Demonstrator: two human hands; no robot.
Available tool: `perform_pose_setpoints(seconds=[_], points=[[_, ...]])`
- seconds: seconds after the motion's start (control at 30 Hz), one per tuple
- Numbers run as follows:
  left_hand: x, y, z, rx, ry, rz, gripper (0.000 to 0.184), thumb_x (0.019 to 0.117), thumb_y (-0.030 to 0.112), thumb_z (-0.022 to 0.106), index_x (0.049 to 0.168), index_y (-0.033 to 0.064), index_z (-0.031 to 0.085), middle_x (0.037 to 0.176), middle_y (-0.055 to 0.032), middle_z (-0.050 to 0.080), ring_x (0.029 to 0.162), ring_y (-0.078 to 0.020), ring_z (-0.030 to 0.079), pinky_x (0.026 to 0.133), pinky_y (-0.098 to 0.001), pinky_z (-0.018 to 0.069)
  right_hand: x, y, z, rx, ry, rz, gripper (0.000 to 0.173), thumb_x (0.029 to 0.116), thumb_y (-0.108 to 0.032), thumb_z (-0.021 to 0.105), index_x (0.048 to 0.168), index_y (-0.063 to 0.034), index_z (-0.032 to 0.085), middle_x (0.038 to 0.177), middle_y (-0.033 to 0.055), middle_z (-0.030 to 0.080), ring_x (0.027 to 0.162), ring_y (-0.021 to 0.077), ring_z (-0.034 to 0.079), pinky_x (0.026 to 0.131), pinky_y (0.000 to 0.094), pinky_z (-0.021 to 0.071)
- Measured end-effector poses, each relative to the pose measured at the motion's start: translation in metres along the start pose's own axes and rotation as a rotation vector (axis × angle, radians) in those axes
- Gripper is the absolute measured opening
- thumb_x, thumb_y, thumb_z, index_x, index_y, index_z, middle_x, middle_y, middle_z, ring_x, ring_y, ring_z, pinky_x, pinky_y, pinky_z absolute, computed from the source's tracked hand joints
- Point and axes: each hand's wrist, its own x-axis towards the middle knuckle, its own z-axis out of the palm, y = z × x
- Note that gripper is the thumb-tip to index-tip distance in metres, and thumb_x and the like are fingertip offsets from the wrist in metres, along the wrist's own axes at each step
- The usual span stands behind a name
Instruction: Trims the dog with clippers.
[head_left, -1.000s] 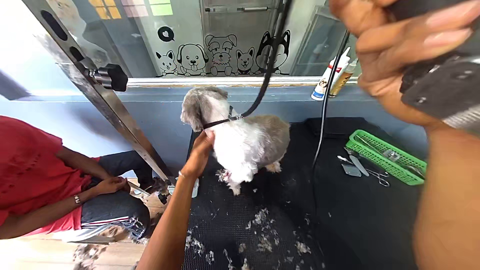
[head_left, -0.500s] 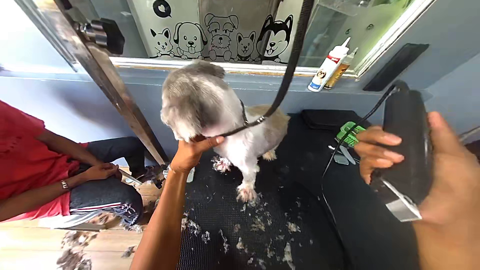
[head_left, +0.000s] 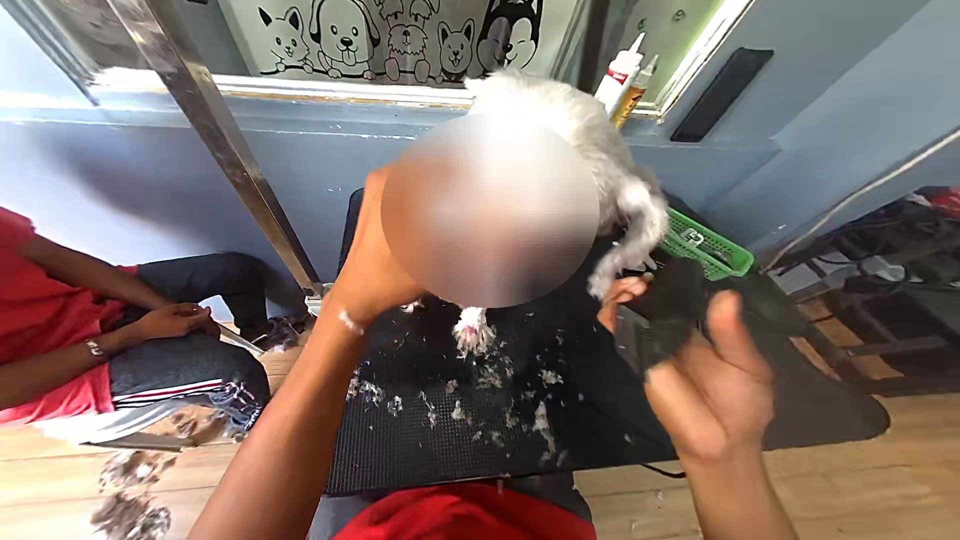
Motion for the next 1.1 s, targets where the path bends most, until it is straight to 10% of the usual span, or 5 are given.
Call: perform_pose_setpoints(seconds=[0.1, 0.27, 0.4, 0.8, 1.1], points=[[0.014, -0.015, 0.013, -0.224, -0.145, 0.059, 0.090, 0.0751, 0.036, 0.086, 0.138, -0.0111, 0.044, 0.127, -0.0089, 0.062, 0.121, -0.0004, 0.056, 0.108, -0.0193, 0.0445, -0.018, 0.014, -0.004, 0.097, 0.036, 0.002, 0.040, 0.1032, -0.023, 0.059, 0.140, -0.0081, 0.055, 0.128, 0.0127, 0.067, 0.122, 0.0238, 0.065, 0.106, 0.0379, 0.0527], [0.026, -0.035, 0.038, -0.367, -0.123, 0.064, 0.055, 0.0804, 0.022, 0.084, 0.121, -0.0032, 0.057, 0.109, 0.0036, 0.068, 0.105, 0.0058, 0.061, 0.096, -0.0159, 0.0508, -0.035, 0.031, -0.007, 0.186, -0.021, 0.132, 0.048, 0.1049, -0.038, 0.054, 0.147, -0.0135, 0.053, 0.144, 0.0128, 0.058, 0.135, 0.0317, 0.056, 0.111, 0.0528, 0.0479], [0.046, -0.030, 0.056, -0.266, -0.089, 0.067, 0.062, 0.0744, 0.024, 0.088, 0.120, -0.0072, 0.059, 0.109, -0.0046, 0.068, 0.106, 0.0006, 0.063, 0.097, -0.0178, 0.0505, -0.034, 0.037, 0.002, 0.025, 0.139, 0.112, 0.046, 0.1051, -0.040, 0.053, 0.138, -0.0082, 0.057, 0.136, 0.0151, 0.063, 0.125, 0.0284, 0.064, 0.106, 0.0467, 0.0531], [0.093, 0.003, 0.115, 0.228, -0.121, -0.115, 0.092, 0.0619, 0.057, 0.085, 0.133, 0.0060, 0.058, 0.118, -0.0058, 0.070, 0.110, -0.0139, 0.066, 0.092, -0.0416, 0.0555, -0.008, 0.001, -0.018, -0.304, 0.237, -0.393, 0.051, 0.0891, -0.001, 0.075, 0.132, -0.0137, 0.051, 0.122, 0.0080, 0.067, 0.113, 0.0256, 0.069, 0.101, 0.0487, 0.0574], [0.090, -0.013, 0.091, 0.226, -0.255, -0.194, 0.084, 0.0647, 0.061, 0.084, 0.128, 0.0109, 0.061, 0.114, -0.0014, 0.071, 0.110, -0.0090, 0.065, 0.095, -0.0387, 0.0537, 0.036, 0.012, -0.034, -0.741, -0.117, -0.900, 0.064, 0.0784, -0.007, 0.088, 0.128, -0.0091, 0.048, 0.127, 0.0088, 0.069, 0.118, 0.0277, 0.068, 0.100, 0.0427, 0.0597]])
